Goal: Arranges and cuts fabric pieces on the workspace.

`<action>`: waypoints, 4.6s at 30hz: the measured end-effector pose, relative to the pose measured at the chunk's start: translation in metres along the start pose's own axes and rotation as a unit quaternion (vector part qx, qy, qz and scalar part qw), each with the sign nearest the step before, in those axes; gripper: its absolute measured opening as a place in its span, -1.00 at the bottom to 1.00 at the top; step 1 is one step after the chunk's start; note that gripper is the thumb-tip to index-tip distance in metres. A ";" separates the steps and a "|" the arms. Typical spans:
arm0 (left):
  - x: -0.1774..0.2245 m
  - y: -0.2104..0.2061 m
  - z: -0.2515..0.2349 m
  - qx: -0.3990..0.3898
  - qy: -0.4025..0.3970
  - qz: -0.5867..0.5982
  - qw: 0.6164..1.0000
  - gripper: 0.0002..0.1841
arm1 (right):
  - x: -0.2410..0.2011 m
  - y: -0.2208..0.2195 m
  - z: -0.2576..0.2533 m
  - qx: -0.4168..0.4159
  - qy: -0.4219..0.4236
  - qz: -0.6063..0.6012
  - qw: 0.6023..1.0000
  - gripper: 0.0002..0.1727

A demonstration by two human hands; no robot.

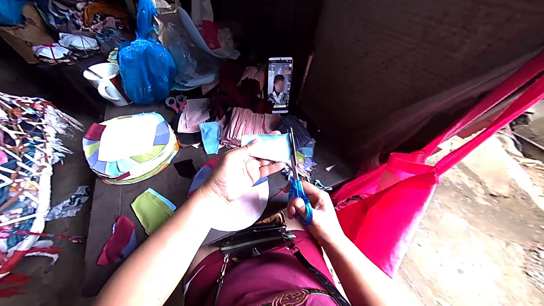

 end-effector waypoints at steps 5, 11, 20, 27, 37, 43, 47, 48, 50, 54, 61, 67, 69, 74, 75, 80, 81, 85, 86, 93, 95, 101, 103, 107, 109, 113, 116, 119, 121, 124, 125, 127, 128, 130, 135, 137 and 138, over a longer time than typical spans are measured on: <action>0.003 0.003 -0.009 -0.021 0.008 -0.032 0.999 -0.46 | 0.000 0.004 0.000 0.010 0.007 0.015 1.000 -0.53; 0.000 0.001 -0.018 -0.021 0.032 -0.039 0.999 -0.46 | 0.003 0.010 0.000 0.017 0.017 0.019 1.000 -0.54; -0.011 -0.002 -0.020 -0.022 0.061 -0.063 0.996 -0.45 | 0.002 0.017 0.000 -0.017 0.020 -0.023 0.999 -0.39; -0.013 -0.001 -0.021 -0.020 0.064 -0.067 0.996 -0.47 | 0.004 0.019 -0.001 -0.012 0.022 -0.021 0.999 -0.45; 0.000 0.011 -0.022 0.013 0.054 -0.163 0.985 -0.54 | -0.011 0.051 -0.003 0.187 0.009 0.198 0.962 -0.48; 0.044 0.050 -0.002 0.064 0.006 -0.460 0.886 -0.70 | -0.036 0.099 -0.032 0.248 -0.173 0.535 0.789 -0.53; 0.057 0.070 0.014 0.082 -0.040 -0.427 0.899 -0.72 | -0.026 0.112 -0.065 0.141 -0.236 0.567 0.777 -0.64; 0.057 0.074 0.017 0.087 -0.050 -0.405 0.909 -0.72 | -0.023 0.115 -0.072 0.115 -0.236 0.574 0.776 -0.66; 0.056 0.077 0.018 0.104 -0.064 -0.390 0.913 -0.77 | -0.019 0.119 -0.083 0.072 -0.245 0.582 0.772 -0.67; 0.056 0.074 0.016 0.111 -0.093 -0.370 0.918 -0.88 | -0.018 0.116 -0.094 0.026 -0.247 0.591 0.768 -0.69; 0.059 0.076 0.015 0.132 -0.123 -0.387 0.904 -0.95 | -0.050 0.071 -0.090 0.020 -0.118 0.615 0.779 -0.77; 0.055 0.073 0.012 0.077 -0.144 -0.468 0.868 -0.96 | -0.063 -0.021 -0.092 -0.030 0.105 0.359 0.927 -0.63; 0.053 0.072 0.012 0.051 -0.149 -0.503 0.849 -0.94 | -0.054 -0.046 -0.103 -0.058 0.107 0.319 0.940 -0.51; 0.050 0.072 0.011 0.036 -0.148 -0.529 0.835 -0.92 | -0.039 -0.072 -0.121 -0.085 0.091 0.242 0.962 -0.61; 0.049 0.072 0.011 0.035 -0.142 -0.530 0.835 -0.92 | -0.036 -0.072 -0.121 -0.084 0.083 0.235 0.965 -0.64; 0.045 0.076 0.008 0.032 -0.134 -0.532 0.835 -0.87 | -0.033 -0.066 -0.117 -0.076 0.073 0.206 0.973 -0.80; 0.044 0.076 0.008 0.030 -0.134 -0.522 0.842 -0.87 | -0.034 -0.064 -0.116 -0.067 0.081 0.201 0.974 -0.84; 0.045 0.075 0.008 0.015 -0.123 -0.457 0.881 -0.92 | -0.044 -0.057 -0.106 -0.020 0.143 0.190 0.971 -0.91; 0.045 0.075 0.008 0.013 -0.119 -0.435 0.893 -0.94 | -0.046 -0.057 -0.103 -0.012 0.161 0.186 0.969 -0.91; 0.047 0.078 0.008 -0.003 -0.131 -0.331 0.934 -0.86 | -0.062 -0.065 -0.073 0.027 0.238 0.273 0.932 -0.88; 0.049 0.080 0.008 0.012 -0.128 -0.313 0.941 -0.85 | -0.064 -0.066 -0.070 0.037 0.249 0.289 0.924 -0.90; 0.049 0.077 0.009 -0.020 -0.138 -0.333 0.933 -0.85 | -0.059 -0.072 -0.071 0.011 0.228 0.320 0.920 -0.70; 0.047 0.073 0.009 -0.030 -0.131 -0.329 0.935 -0.85 | -0.058 -0.073 -0.072 0.008 0.214 0.322 0.922 -0.75; 0.047 0.075 0.009 -0.018 -0.129 -0.330 0.935 -0.85 | -0.054 -0.072 -0.073 0.018 0.199 0.327 0.924 -0.89; 0.049 0.077 0.009 -0.004 -0.130 -0.334 0.934 -0.85 | -0.055 -0.071 -0.073 0.019 0.200 0.324 0.924 -0.90; 0.049 0.076 0.009 -0.019 -0.139 -0.334 0.932 -0.85 | -0.054 -0.070 -0.074 0.019 0.180 0.315 0.932 -0.74; 0.047 0.071 0.010 -0.040 -0.137 -0.320 0.937 -0.85 | -0.047 -0.071 -0.077 -0.030 0.097 0.292 0.951 -0.49; 0.046 0.070 0.011 -0.045 -0.128 -0.308 0.942 -0.85 | -0.039 -0.070 -0.080 -0.048 0.045 0.238 0.969 -0.66; 0.045 0.071 0.010 -0.041 -0.128 -0.317 0.939 -0.86 | -0.037 -0.067 -0.081 -0.034 0.044 0.218 0.974 -0.80; 0.045 0.072 0.010 -0.038 -0.126 -0.322 0.938 -0.85 | -0.038 -0.062 -0.082 -0.011 0.049 0.198 0.979 -0.89; 0.044 0.072 0.010 -0.040 -0.126 -0.317 0.939 -0.85 | -0.039 -0.062 -0.082 -0.010 0.053 0.189 0.981 -0.89; 0.044 0.071 0.009 -0.041 -0.128 -0.308 0.942 -0.85 | -0.041 -0.060 -0.081 -0.008 0.065 0.171 0.983 -0.88; 0.044 0.071 0.009 -0.038 -0.128 -0.309 0.942 -0.86 | -0.041 -0.060 -0.080 -0.005 0.069 0.163 0.984 -0.87; 0.045 0.072 0.012 -0.026 -0.121 -0.328 0.936 -0.88 | -0.040 -0.063 -0.078 0.006 0.080 0.153 0.985 -0.87; 0.047 0.075 0.014 0.007 -0.115 -0.376 0.919 -0.83 | -0.041 -0.066 -0.078 0.048 0.079 0.164 0.982 -0.87; 0.045 0.082 0.011 0.046 -0.112 -0.374 0.920 -0.80 | -0.043 -0.068 -0.078 0.029 0.068 0.185 0.980 -0.83; 0.044 0.086 0.010 0.062 -0.113 -0.370 0.920 -0.79 | -0.045 -0.070 -0.076 0.017 0.071 0.193 0.978 -0.82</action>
Point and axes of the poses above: each hand's wrist, its own z-axis away from the middle knuckle, its own y-axis out of the back of the hand, x = y × z, the point moved 6 cm from there along -z, towards the middle knuckle, and after that the axes turned 12 degrees about -y, right-handed, at the moved point
